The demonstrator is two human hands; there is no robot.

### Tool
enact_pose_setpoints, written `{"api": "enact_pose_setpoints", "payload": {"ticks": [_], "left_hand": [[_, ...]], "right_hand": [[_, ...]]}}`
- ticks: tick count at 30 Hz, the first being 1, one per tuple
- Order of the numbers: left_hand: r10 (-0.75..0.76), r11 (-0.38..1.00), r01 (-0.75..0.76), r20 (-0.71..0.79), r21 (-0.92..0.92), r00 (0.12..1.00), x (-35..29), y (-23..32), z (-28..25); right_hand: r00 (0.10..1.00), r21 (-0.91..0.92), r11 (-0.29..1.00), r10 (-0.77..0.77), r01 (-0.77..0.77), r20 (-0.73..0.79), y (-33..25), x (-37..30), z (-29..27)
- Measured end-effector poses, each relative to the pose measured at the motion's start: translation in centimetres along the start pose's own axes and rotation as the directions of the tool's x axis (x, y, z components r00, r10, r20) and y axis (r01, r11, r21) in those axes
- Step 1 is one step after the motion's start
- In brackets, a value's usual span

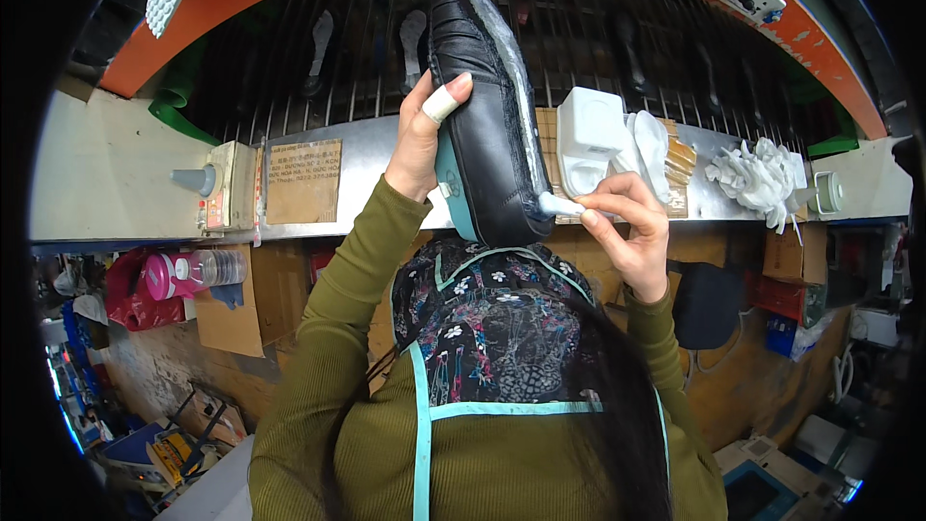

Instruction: The person scrubs a black shoe with a white brush, applying a white cleaning substance to the upper and sole. They repeatedly dip the brush into a container and continue scrubbing different areas of the shoe.

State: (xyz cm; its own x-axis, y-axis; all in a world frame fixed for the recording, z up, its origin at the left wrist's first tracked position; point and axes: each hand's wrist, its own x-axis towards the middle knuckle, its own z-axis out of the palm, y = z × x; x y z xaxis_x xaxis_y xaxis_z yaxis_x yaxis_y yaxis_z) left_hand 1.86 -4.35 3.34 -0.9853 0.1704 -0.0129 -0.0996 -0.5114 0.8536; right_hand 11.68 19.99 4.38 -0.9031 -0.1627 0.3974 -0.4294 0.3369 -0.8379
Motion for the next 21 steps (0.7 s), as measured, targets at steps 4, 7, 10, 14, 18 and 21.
{"api": "enact_pose_setpoints", "payload": {"ticks": [4,7,10,14,18,21], "left_hand": [[-0.098,0.995,0.098,0.017,-0.001,0.995,0.4,-0.3,0.0],[-0.23,0.97,0.232,0.043,-0.069,0.972,1.0,-0.4,0.0],[-0.342,0.926,0.348,0.061,-0.149,0.938,1.2,-0.6,0.2],[-0.422,0.859,0.441,0.13,-0.261,0.897,1.3,-1.0,0.5],[-0.454,0.809,0.489,0.18,-0.326,0.872,1.2,-1.7,0.7],[-0.477,0.775,0.53,0.232,-0.343,0.848,0.9,-2.2,0.8]], "right_hand": [[0.999,-0.031,0.999,-0.04,0.04,0.003,-0.1,0.4,-0.3],[0.998,-0.068,0.996,-0.063,0.064,0.02,-0.3,0.8,-0.8],[0.993,-0.125,0.986,-0.106,0.111,0.048,-0.6,1.3,-1.3],[0.991,-0.092,0.988,-0.12,0.125,0.056,-0.8,2.0,-1.4],[0.988,-0.068,0.988,-0.133,0.139,0.079,-1.1,2.7,-1.5],[0.986,-0.049,0.99,-0.129,0.134,0.105,-1.4,3.2,-1.6]]}}
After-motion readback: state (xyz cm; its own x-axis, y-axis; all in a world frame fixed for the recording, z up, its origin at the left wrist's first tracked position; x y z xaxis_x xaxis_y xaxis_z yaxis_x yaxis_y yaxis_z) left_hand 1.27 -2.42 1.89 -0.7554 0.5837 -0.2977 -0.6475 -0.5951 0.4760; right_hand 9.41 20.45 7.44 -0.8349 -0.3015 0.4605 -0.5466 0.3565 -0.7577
